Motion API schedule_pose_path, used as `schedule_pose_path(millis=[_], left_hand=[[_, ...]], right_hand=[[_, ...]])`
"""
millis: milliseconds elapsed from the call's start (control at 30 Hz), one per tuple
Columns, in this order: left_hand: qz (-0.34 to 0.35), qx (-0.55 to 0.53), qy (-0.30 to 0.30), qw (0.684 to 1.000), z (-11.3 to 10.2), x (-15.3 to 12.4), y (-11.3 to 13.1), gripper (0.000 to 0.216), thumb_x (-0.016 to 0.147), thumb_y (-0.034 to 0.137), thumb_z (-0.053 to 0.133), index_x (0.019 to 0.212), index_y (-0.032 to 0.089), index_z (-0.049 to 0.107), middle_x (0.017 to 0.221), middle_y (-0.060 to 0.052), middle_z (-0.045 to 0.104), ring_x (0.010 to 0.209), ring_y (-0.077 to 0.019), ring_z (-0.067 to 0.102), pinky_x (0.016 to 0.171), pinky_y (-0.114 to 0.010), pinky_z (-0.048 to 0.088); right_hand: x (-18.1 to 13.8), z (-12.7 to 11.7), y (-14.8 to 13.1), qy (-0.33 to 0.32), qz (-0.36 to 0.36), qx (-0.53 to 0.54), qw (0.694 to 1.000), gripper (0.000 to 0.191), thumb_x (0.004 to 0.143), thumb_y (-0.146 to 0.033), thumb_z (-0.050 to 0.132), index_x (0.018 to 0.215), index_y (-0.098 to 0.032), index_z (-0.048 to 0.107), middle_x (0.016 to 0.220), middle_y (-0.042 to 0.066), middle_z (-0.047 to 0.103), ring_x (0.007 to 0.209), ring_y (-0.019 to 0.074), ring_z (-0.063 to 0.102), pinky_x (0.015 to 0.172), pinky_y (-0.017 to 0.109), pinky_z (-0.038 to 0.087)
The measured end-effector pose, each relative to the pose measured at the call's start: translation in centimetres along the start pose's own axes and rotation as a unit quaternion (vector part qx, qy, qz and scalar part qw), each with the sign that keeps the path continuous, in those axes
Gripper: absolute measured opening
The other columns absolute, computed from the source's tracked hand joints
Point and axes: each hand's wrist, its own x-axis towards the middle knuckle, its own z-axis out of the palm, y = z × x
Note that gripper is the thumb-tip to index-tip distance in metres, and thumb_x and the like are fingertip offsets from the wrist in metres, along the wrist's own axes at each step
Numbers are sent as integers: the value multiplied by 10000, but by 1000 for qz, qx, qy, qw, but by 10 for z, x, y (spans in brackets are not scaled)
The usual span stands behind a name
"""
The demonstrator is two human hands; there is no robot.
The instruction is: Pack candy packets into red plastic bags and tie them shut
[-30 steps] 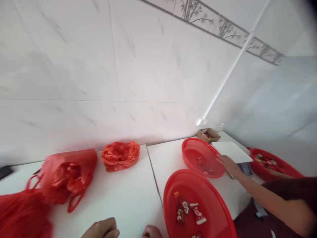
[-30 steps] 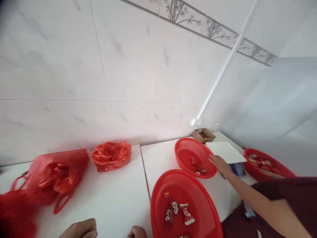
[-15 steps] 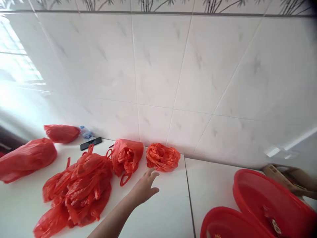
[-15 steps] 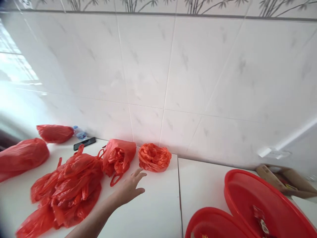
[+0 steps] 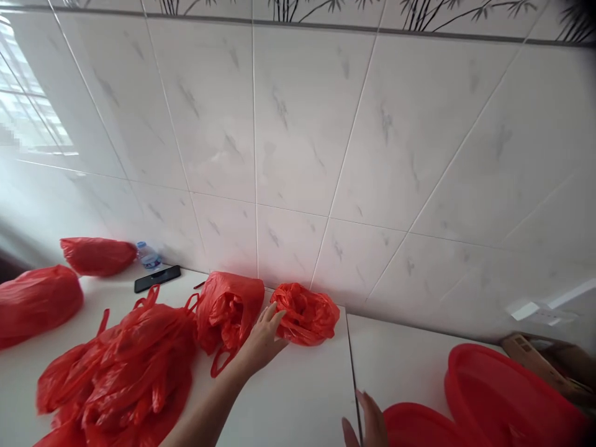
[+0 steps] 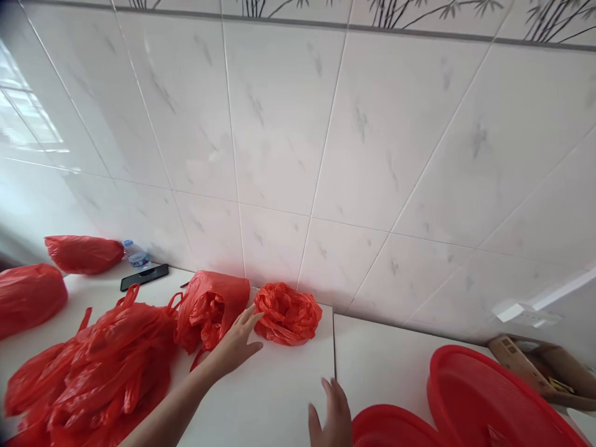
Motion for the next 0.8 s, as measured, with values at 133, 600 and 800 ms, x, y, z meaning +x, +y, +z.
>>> schedule_pose_path(millis=[133, 600, 800], left_hand=[[-38, -20, -37, 998, 15, -20, -17, 715, 740, 217, 599, 1424, 217, 392, 1599, -112, 165, 1454, -279, 181, 1137, -434, 285], [-186, -97, -107, 972, 36, -81, -59, 780, 641, 155, 615, 1401, 204, 442, 1571, -116, 261, 1411, -239, 312, 1134, -369, 284], [-77, -58, 41, 995, 27, -26, -45, 931, 644, 170, 642, 1489, 242, 257, 1610, -79, 118, 1459, -286, 150, 1131, -470, 278]], right_hand=[[69, 26, -47, -21, -103, -21, 994, 350, 870, -298, 464, 1153, -185, 636, 1269, 121, 599, 1211, 264, 534, 1016, 430, 463], [225, 131, -126, -148, -179, -67, 970, 432, 720, -3, 413, 983, -220, 678, 1144, 104, 638, 1040, 237, 580, 885, 336, 410], [216, 125, -127, -146, -151, -10, 978, 213, 686, -58, 449, 672, -230, 574, 856, 45, 644, 861, 205, 577, 808, 313, 411]])
